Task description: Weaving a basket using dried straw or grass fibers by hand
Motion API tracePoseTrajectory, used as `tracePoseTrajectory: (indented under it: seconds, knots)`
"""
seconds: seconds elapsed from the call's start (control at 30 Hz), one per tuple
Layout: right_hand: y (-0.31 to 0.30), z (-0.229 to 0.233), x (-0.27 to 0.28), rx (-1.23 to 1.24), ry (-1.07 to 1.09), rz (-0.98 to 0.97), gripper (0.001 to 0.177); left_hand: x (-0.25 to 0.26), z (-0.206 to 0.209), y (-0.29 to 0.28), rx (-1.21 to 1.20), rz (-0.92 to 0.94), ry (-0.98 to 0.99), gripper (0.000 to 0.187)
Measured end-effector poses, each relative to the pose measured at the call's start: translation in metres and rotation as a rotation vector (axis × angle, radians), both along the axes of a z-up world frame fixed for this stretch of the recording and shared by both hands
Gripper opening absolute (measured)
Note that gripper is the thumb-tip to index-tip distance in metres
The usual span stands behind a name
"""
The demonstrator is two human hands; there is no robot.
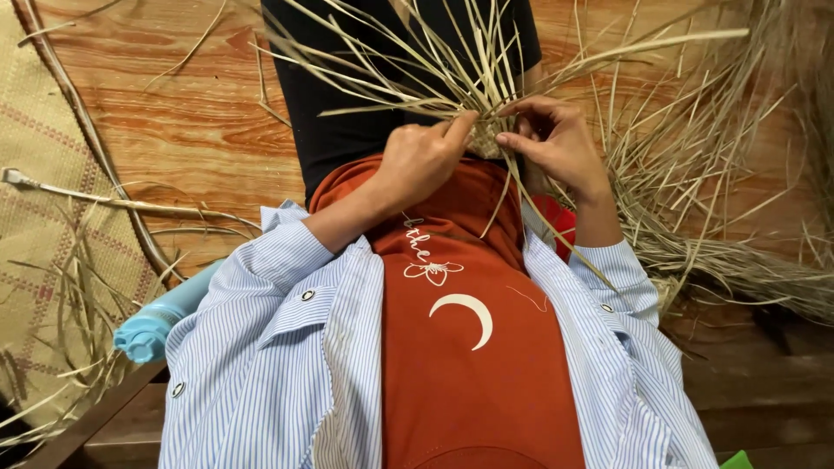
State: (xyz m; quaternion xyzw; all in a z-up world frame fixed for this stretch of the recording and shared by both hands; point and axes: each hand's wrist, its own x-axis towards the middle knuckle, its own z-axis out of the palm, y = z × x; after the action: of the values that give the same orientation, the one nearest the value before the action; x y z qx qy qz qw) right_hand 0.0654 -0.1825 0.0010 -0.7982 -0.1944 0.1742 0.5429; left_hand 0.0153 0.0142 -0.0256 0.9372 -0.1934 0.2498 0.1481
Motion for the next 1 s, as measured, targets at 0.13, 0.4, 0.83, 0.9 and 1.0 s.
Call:
tracePoseTrajectory:
  seconds: [0.13,0.4,0.83,0.9,1.0]
  knots:
    - [0.000,-0.002,0.003,0.001,0.013,-0.016,0.024,-0.009,-0.006,-0.011,-0.055,0.018,0.137,0.024]
    - [-0.002,0.004,-0.001,-0.024,0.028,-0.059,0.027,-0.026,0.011,-0.017,0.036,-0.089,0.502,0.047]
    - [-0.004,-0.002,-0.003,0.009,0.024,-0.085,0.027,-0.027,0.011,-0.028,0.076,-0.161,0.396,0.047]
    - [-0.003,-0.003,-0.003,0.016,0.022,-0.091,0.026,-0.027,0.005,-0.033,0.104,-0.159,0.393,0.049]
    - [-0.002,0.000,-0.002,-0.012,-0.011,-0.097,0.017,-0.028,0.003,-0.036,0.118,-0.163,0.413,0.051]
